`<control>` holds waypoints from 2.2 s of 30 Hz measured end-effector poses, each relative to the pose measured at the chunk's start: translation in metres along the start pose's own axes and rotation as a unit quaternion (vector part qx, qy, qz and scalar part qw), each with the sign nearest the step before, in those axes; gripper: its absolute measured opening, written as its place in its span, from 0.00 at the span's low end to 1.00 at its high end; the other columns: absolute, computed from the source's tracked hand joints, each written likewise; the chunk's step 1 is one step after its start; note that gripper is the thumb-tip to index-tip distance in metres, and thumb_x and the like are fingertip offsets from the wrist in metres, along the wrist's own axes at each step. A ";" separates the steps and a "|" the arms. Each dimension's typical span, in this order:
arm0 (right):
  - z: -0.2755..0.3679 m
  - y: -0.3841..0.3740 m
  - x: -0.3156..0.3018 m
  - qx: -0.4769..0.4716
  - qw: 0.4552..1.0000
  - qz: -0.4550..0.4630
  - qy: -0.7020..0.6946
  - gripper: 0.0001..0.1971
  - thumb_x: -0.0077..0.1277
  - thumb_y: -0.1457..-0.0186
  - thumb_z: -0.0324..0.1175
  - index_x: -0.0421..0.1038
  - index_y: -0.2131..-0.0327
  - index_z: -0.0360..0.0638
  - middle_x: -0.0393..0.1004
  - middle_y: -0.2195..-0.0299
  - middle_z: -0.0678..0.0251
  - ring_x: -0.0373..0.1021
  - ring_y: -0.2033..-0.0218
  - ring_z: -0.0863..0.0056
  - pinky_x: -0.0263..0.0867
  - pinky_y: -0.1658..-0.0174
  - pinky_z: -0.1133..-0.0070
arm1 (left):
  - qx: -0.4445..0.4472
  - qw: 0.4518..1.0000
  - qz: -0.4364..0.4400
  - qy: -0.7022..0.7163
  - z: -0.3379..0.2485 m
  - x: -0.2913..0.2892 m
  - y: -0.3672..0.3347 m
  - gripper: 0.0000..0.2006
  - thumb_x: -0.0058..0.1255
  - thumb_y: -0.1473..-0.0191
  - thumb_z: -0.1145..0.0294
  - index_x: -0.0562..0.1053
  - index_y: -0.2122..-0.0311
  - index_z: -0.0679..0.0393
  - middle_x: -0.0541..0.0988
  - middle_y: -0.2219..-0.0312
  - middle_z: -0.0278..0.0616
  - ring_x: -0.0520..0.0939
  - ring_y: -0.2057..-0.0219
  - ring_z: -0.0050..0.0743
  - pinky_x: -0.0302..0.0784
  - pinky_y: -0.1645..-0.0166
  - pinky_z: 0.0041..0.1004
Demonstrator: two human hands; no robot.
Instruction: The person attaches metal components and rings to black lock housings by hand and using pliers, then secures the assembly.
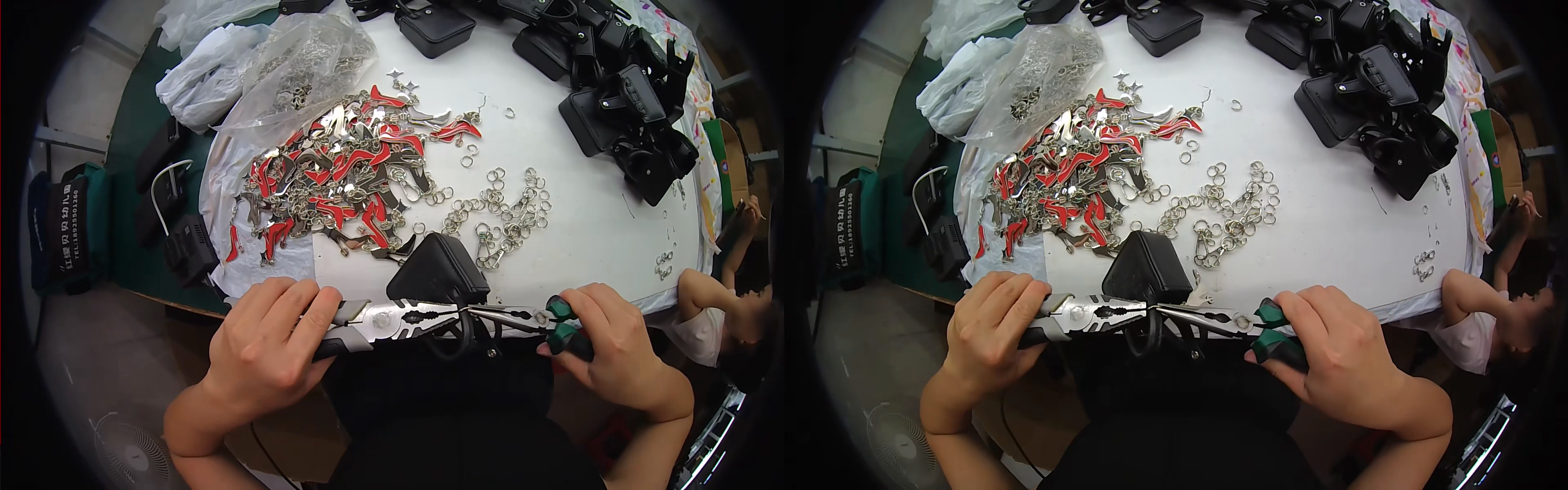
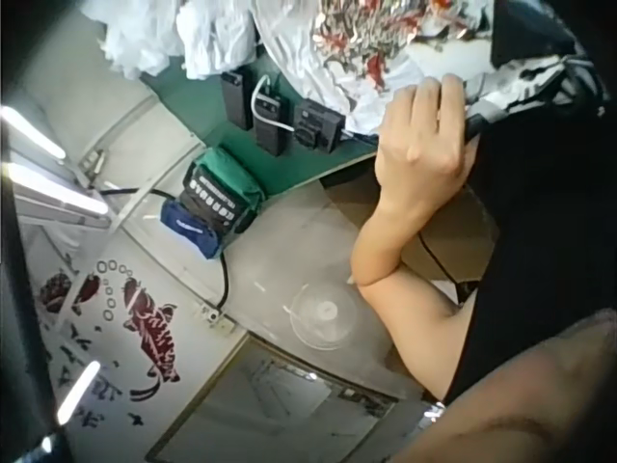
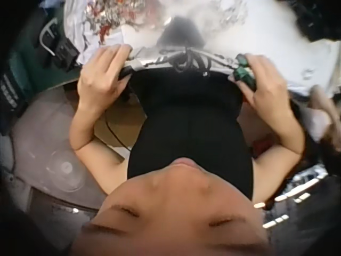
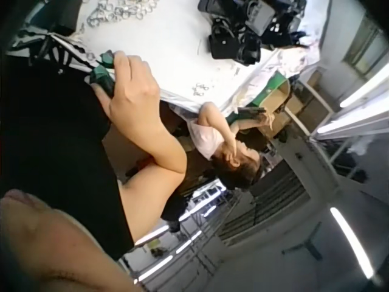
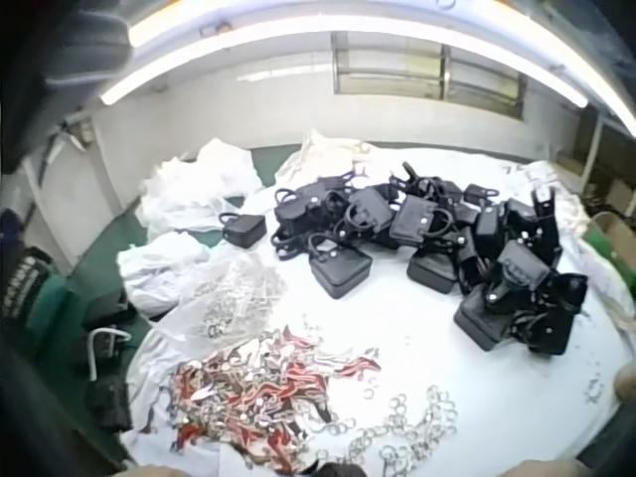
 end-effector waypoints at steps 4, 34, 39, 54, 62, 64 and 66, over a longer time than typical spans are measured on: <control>0.000 -0.001 0.000 0.005 1.000 0.011 -0.002 0.27 0.67 0.62 0.35 0.67 0.59 0.35 0.68 0.71 0.61 0.68 0.71 0.63 0.66 0.70 0.72 | 0.003 1.000 -0.003 -0.004 -0.001 -0.002 -0.001 0.30 0.64 0.76 0.71 0.72 0.59 0.67 0.74 0.67 0.45 0.76 0.69 0.42 0.73 0.67 0.35; 0.017 -0.025 -0.028 -0.067 0.996 -0.054 0.024 0.27 0.69 0.66 0.36 0.69 0.61 0.34 0.71 0.69 0.59 0.69 0.71 0.61 0.65 0.68 0.71 | -0.030 0.942 -0.202 0.266 -0.007 0.026 -0.019 0.33 0.72 0.69 0.53 0.70 0.58 0.57 0.71 0.57 0.48 0.72 0.57 0.45 0.69 0.54 0.39; 0.026 -0.034 -0.028 -0.100 0.993 -0.049 -0.025 0.28 0.68 0.65 0.36 0.69 0.59 0.34 0.71 0.67 0.58 0.69 0.68 0.61 0.65 0.66 0.71 | 0.017 0.894 -0.214 0.394 -0.007 0.011 -0.012 0.15 0.63 0.58 0.75 0.69 0.66 0.61 0.72 0.60 0.55 0.74 0.56 0.50 0.68 0.50 0.42; -0.142 -0.008 0.000 0.138 0.953 -0.253 0.093 0.24 0.56 0.49 0.32 0.63 0.50 0.31 0.65 0.52 0.52 0.62 0.51 0.55 0.58 0.46 0.70 | -0.177 0.695 -0.209 0.665 0.127 -0.020 0.265 0.15 0.59 0.53 0.64 0.65 0.76 0.58 0.77 0.81 0.49 0.79 0.80 0.42 0.68 0.72 0.34; -0.119 -0.017 0.000 0.092 0.942 -0.293 0.135 0.25 0.56 0.49 0.32 0.64 0.48 0.34 0.64 0.50 0.53 0.61 0.49 0.55 0.54 0.44 0.67 | -0.386 0.790 -0.048 0.473 0.104 -0.023 0.226 0.26 0.69 0.66 0.58 0.77 0.63 0.67 0.81 0.64 0.50 0.81 0.59 0.39 0.71 0.50 0.31; -0.083 -0.032 -0.006 0.022 0.935 -0.326 0.135 0.21 0.57 0.49 0.31 0.69 0.52 0.36 0.69 0.54 0.56 0.64 0.52 0.58 0.57 0.48 0.69 | -0.343 0.812 -0.049 0.470 0.090 -0.026 0.170 0.25 0.69 0.66 0.58 0.77 0.64 0.67 0.81 0.64 0.50 0.81 0.60 0.39 0.71 0.51 0.31; -0.067 -0.054 0.003 -0.018 0.951 -0.294 0.094 0.17 0.57 0.50 0.31 0.71 0.56 0.37 0.72 0.59 0.59 0.66 0.56 0.61 0.58 0.51 0.70 | -0.248 0.842 -0.037 0.479 0.080 -0.012 0.105 0.22 0.69 0.64 0.62 0.77 0.65 0.66 0.80 0.65 0.49 0.81 0.61 0.39 0.72 0.53 0.31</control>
Point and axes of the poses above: each hand's wrist, its own y-axis away from the middle knuckle, its own x-axis out of the palm, z = x × y, the point moved 6 cm from there along -y, towards the middle knuckle
